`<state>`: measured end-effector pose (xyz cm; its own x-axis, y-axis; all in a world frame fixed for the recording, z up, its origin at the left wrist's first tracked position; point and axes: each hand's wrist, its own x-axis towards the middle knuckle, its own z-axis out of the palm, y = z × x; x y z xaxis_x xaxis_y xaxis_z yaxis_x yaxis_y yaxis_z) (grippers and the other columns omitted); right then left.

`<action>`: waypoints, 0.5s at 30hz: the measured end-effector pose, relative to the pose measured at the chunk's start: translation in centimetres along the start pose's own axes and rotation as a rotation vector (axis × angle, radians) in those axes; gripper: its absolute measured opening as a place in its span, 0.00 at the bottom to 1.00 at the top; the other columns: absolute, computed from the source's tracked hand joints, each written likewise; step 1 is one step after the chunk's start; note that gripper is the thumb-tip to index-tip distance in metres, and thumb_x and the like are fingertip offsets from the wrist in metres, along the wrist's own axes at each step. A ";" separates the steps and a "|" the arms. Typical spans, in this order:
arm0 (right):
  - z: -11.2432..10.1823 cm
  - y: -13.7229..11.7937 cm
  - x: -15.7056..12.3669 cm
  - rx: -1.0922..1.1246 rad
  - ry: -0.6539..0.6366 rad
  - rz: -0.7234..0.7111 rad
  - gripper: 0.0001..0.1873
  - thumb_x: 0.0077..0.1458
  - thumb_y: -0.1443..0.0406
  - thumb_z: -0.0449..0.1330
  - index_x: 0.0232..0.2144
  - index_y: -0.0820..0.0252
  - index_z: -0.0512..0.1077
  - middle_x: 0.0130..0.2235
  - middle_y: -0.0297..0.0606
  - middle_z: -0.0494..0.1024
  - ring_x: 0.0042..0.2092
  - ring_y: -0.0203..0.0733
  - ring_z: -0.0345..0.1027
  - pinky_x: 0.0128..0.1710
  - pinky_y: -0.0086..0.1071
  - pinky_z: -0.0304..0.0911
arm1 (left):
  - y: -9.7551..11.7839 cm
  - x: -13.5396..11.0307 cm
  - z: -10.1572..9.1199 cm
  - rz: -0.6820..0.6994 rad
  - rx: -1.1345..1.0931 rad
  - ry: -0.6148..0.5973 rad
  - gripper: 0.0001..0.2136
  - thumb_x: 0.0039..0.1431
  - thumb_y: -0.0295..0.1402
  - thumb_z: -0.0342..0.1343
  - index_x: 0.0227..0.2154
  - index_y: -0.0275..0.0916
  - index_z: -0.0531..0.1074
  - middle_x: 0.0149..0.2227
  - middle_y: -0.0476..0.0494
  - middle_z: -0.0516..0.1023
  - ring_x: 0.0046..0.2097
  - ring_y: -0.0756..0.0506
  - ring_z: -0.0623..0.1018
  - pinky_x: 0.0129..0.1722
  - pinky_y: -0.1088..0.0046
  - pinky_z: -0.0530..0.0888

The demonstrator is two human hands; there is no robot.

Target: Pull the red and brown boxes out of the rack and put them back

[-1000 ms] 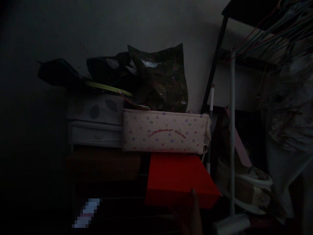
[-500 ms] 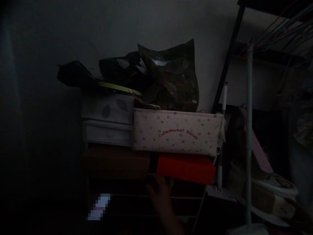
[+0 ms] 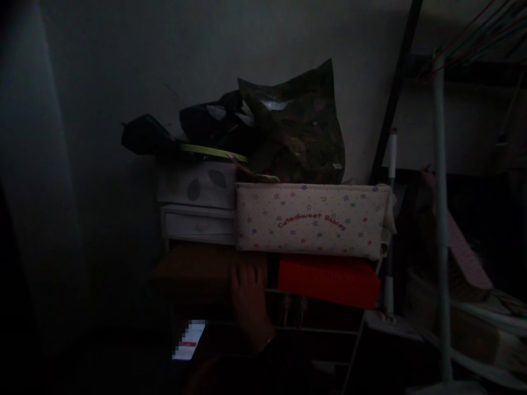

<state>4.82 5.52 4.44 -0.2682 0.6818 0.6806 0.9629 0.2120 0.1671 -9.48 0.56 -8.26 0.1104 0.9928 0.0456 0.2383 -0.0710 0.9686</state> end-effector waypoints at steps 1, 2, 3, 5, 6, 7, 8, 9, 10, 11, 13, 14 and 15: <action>-0.4 -0.1 -0.8 0.004 -0.002 -0.002 0.30 0.57 0.72 0.49 0.62 0.60 0.54 0.55 0.51 0.68 0.56 0.54 0.58 0.55 0.53 0.54 | 0.0 0.4 -0.4 0.003 -0.022 0.014 0.15 0.60 0.41 0.52 0.49 0.44 0.68 0.53 0.41 0.71 0.51 0.44 0.73 0.49 0.59 0.72; -0.7 -0.3 -1.7 0.008 0.003 0.001 0.30 0.57 0.72 0.50 0.62 0.59 0.55 0.55 0.50 0.68 0.55 0.54 0.58 0.55 0.52 0.55 | 0.0 0.9 -0.9 0.007 -0.047 0.027 0.16 0.60 0.43 0.52 0.49 0.44 0.68 0.53 0.41 0.72 0.51 0.43 0.73 0.50 0.58 0.72; -1.0 -0.5 -2.7 0.012 0.014 0.000 0.30 0.57 0.72 0.51 0.62 0.57 0.56 0.54 0.48 0.69 0.54 0.54 0.59 0.54 0.52 0.55 | 0.1 1.3 -1.4 0.011 -0.074 0.040 0.18 0.60 0.45 0.51 0.50 0.44 0.69 0.53 0.41 0.73 0.52 0.42 0.73 0.50 0.56 0.71; -1.3 -1.2 -4.8 0.018 0.056 -0.019 0.31 0.57 0.71 0.52 0.62 0.54 0.55 0.54 0.46 0.70 0.54 0.53 0.60 0.55 0.51 0.54 | 0.3 2.0 -2.4 0.021 -0.130 0.065 0.19 0.58 0.49 0.51 0.49 0.48 0.70 0.50 0.44 0.76 0.54 0.41 0.73 0.51 0.55 0.71; -1.3 -1.7 -5.9 0.020 0.085 -0.031 0.31 0.57 0.71 0.52 0.62 0.53 0.54 0.53 0.45 0.71 0.53 0.53 0.61 0.54 0.50 0.54 | 0.5 2.1 -2.9 0.026 -0.156 0.075 0.19 0.56 0.51 0.52 0.48 0.51 0.71 0.49 0.46 0.77 0.55 0.40 0.72 0.52 0.56 0.71; -1.1 -2.3 -7.0 0.022 0.117 -0.047 0.32 0.57 0.70 0.51 0.63 0.53 0.53 0.53 0.44 0.72 0.53 0.52 0.62 0.54 0.50 0.55 | 0.7 2.0 -3.4 0.030 -0.176 0.083 0.19 0.54 0.52 0.53 0.47 0.54 0.72 0.47 0.48 0.79 0.55 0.39 0.72 0.52 0.57 0.71; -0.8 -3.0 -8.1 0.024 0.165 -0.048 0.32 0.57 0.70 0.51 0.63 0.54 0.53 0.51 0.44 0.73 0.51 0.53 0.63 0.53 0.50 0.56 | 0.9 1.7 -3.8 0.034 -0.190 0.093 0.20 0.52 0.54 0.53 0.46 0.55 0.72 0.45 0.49 0.80 0.56 0.39 0.72 0.52 0.57 0.72; -0.5 -3.7 -9.0 0.022 0.211 -0.037 0.33 0.56 0.69 0.51 0.63 0.54 0.52 0.49 0.45 0.75 0.50 0.53 0.65 0.51 0.51 0.58 | 1.1 1.2 -4.3 0.038 -0.201 0.105 0.22 0.50 0.55 0.54 0.46 0.56 0.73 0.44 0.50 0.81 0.56 0.38 0.72 0.52 0.57 0.72; -0.2 -4.4 -9.9 0.016 0.259 -0.011 0.34 0.55 0.70 0.51 0.64 0.54 0.52 0.47 0.45 0.76 0.49 0.54 0.67 0.50 0.52 0.59 | 1.3 0.5 -4.7 0.043 -0.210 0.118 0.23 0.48 0.56 0.55 0.46 0.56 0.73 0.43 0.50 0.81 0.56 0.37 0.72 0.52 0.55 0.72; 0.0 -5.2 -10.6 0.010 0.299 0.029 0.35 0.54 0.71 0.52 0.64 0.52 0.52 0.45 0.45 0.77 0.47 0.54 0.68 0.49 0.52 0.61 | 1.5 -0.4 -5.1 0.050 -0.217 0.133 0.24 0.47 0.57 0.54 0.46 0.56 0.73 0.43 0.50 0.81 0.57 0.37 0.71 0.52 0.54 0.72; 0.1 -6.5 -11.9 0.064 0.320 0.097 0.38 0.53 0.72 0.53 0.64 0.47 0.51 0.44 0.45 0.78 0.46 0.55 0.71 0.46 0.53 0.65 | 2.0 -2.4 -5.7 0.069 -0.228 0.159 0.25 0.48 0.57 0.54 0.47 0.55 0.73 0.42 0.50 0.82 0.58 0.36 0.70 0.53 0.53 0.71; -0.1 -7.1 -12.3 0.138 0.305 0.121 0.39 0.52 0.73 0.54 0.63 0.44 0.51 0.44 0.44 0.78 0.45 0.56 0.72 0.45 0.53 0.67 | 2.3 -3.4 -6.0 0.080 -0.234 0.170 0.25 0.49 0.56 0.54 0.48 0.54 0.72 0.42 0.50 0.82 0.58 0.36 0.69 0.54 0.52 0.70; -0.4 -7.7 -12.7 0.226 0.280 0.135 0.39 0.52 0.72 0.54 0.63 0.39 0.51 0.44 0.42 0.79 0.45 0.57 0.72 0.44 0.55 0.68 | 2.6 -4.2 -6.2 0.089 -0.240 0.179 0.25 0.49 0.54 0.55 0.49 0.54 0.71 0.42 0.50 0.82 0.58 0.36 0.69 0.54 0.52 0.70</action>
